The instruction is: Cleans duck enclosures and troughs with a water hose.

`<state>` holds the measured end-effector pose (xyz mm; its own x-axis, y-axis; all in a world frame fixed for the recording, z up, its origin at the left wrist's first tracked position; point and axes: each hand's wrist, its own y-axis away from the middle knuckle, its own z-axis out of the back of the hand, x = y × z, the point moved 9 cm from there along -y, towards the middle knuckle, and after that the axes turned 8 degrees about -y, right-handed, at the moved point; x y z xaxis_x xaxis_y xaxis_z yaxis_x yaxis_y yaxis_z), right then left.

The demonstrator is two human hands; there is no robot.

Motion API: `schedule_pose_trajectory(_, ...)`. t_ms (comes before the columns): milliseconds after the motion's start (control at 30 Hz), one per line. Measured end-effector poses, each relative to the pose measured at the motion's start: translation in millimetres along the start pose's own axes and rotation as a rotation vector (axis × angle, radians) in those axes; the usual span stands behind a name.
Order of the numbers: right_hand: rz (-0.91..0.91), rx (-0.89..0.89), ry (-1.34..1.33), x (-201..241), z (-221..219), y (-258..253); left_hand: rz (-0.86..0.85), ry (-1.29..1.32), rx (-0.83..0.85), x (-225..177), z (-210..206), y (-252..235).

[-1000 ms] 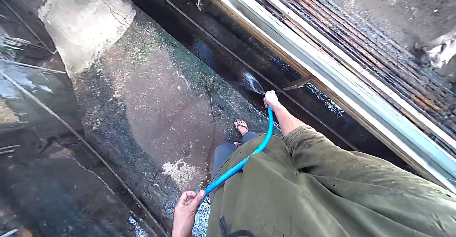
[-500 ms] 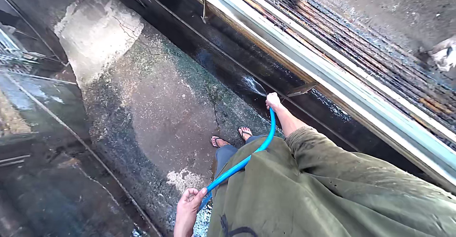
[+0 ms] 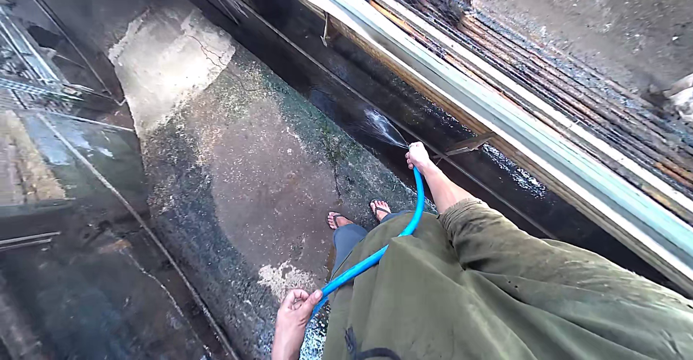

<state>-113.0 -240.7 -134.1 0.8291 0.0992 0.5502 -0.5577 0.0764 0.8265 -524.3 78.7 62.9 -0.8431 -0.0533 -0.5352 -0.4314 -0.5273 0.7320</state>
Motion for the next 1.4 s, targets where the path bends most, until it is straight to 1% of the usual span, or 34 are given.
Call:
schedule_pose_trajectory(233,0.039,0.03,-0.009,6,-12,-3,0.009,0.009,-0.011,4,4,0)
schedule_pose_trajectory(433,0.04,0.038,-0.011,8,-10,-5,0.013,-0.003,-0.003,3,2,-1)
schedule_pose_trajectory(700,0.093,0.11,-0.094,27,-14,3,-0.008,-0.002,0.013,-3,-2,-5)
schedule_pose_trajectory(800,0.103,0.119,-0.104,32,-11,8,-0.019,-0.025,0.025,-7,-4,-8)
schedule_pose_trajectory(900,0.079,0.103,-0.105,26,-2,7,-0.022,-0.033,0.047,-12,-8,-8)
schedule_pose_trajectory(967,0.043,0.065,-0.09,16,10,4,-0.024,-0.026,0.055,-15,-10,-9)
schedule_pose_trajectory(1033,-0.004,-0.008,-0.053,1,28,0,-0.031,-0.032,0.06,-17,-11,-11)
schedule_pose_trajectory(1133,-0.094,-0.163,-0.005,-29,63,-3,-0.044,-0.04,0.064,-20,-13,-12)
schedule_pose_trajectory(1233,-0.162,-0.304,-0.037,-52,100,9,-0.053,-0.028,0.055,-22,-16,-15)
schedule_pose_trajectory(1300,-0.165,-0.39,-0.066,-60,117,16,-0.055,-0.048,0.053,-23,-17,-18)
schedule_pose_trajectory(1400,-0.157,-0.444,-0.085,-66,131,20,-0.041,-0.084,0.053,-26,-20,-19)
